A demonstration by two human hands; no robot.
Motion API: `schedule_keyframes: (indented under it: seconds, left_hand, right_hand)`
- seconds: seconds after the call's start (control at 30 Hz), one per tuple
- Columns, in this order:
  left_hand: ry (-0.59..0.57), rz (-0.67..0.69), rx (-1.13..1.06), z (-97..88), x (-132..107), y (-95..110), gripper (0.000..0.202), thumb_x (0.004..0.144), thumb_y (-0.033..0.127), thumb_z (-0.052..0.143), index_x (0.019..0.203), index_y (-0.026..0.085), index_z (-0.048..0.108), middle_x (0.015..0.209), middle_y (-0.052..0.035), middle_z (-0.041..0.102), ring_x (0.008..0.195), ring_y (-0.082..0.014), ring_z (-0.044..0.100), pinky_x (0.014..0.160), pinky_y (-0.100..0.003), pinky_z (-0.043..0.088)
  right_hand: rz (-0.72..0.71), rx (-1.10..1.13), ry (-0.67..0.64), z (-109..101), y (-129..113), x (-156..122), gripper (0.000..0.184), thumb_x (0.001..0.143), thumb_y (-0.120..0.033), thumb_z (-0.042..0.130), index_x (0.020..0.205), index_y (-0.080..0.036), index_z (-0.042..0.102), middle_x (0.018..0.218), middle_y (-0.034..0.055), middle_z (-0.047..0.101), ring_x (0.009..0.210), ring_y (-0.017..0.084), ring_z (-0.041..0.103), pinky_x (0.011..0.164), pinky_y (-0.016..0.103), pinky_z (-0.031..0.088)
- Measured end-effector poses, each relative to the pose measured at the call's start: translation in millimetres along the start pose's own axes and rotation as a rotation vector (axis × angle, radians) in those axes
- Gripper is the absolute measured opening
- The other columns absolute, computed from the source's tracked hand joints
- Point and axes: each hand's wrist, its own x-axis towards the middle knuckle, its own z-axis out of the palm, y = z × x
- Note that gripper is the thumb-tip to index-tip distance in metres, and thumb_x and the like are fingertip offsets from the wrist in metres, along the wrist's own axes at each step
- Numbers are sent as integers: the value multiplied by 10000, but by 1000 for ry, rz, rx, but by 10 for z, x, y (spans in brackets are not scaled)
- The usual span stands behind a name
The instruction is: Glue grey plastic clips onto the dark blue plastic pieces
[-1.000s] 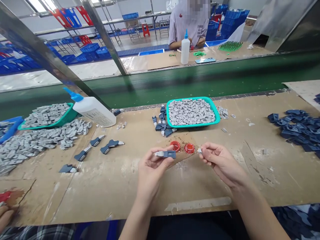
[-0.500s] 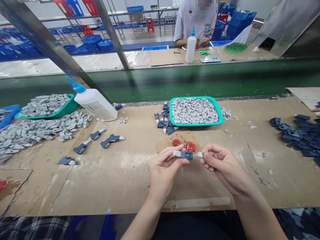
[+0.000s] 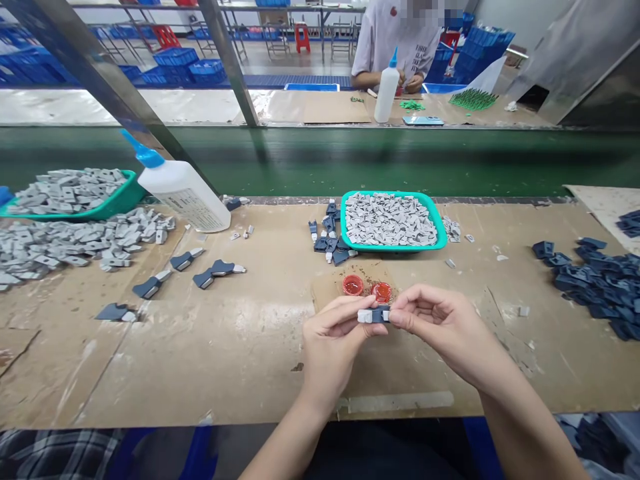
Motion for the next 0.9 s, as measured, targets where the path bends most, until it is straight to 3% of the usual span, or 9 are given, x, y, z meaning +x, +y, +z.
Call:
schedule_keyframes:
  seconds: [0.2,0.33,0.6,0.77,0.9]
  left_hand:
    - [-77,97,80,-52,-55,-16,310,753,105,715,972,319,765,932,-32,721,726,-154,703,631,-248,608]
    - [-128,144,136,-100,-49,-50,333,787,101,679,1012,336,751,932,-29,720,658,-141,696,641,-274,606]
    - [-52,94,125,-93,-57,-90,255,758,159,720,958,309,769,962,-31,722,702,-161,700,653,-290,616]
    - [-33,-62,-60,-40,-49,-107,287,712,200,779,991,263,759,966,-48,739,897,-195,700,770,-268,589]
    - [-46,-220,-279,-19,-36,-92,315,768,255,746,1081,235,717,1031,-67,736,1010,-198,676,893,-279,542]
  right_hand:
    - [88,-162,-10,-51,12,21,375,729,-441,755,918,-249,493,575,-62,561,569,142,521,574,258,424]
    - [-2,-193,40,-39,-28,54,374,669,-378,796,843,-240,494,653,-52,510,607,132,500,579,252,431]
    - [-25,-223,61,38,5,107,291,682,-311,777,854,-218,560,794,1,579,665,142,531,608,271,457]
    - [-55,-81,81,47,-54,90,391,650,-382,822,870,-233,535,902,19,584,723,150,555,611,257,467]
    - [-90,167,164,-91,-146,17,294,841,-524,602,972,-264,560,972,57,579,745,169,581,528,245,433]
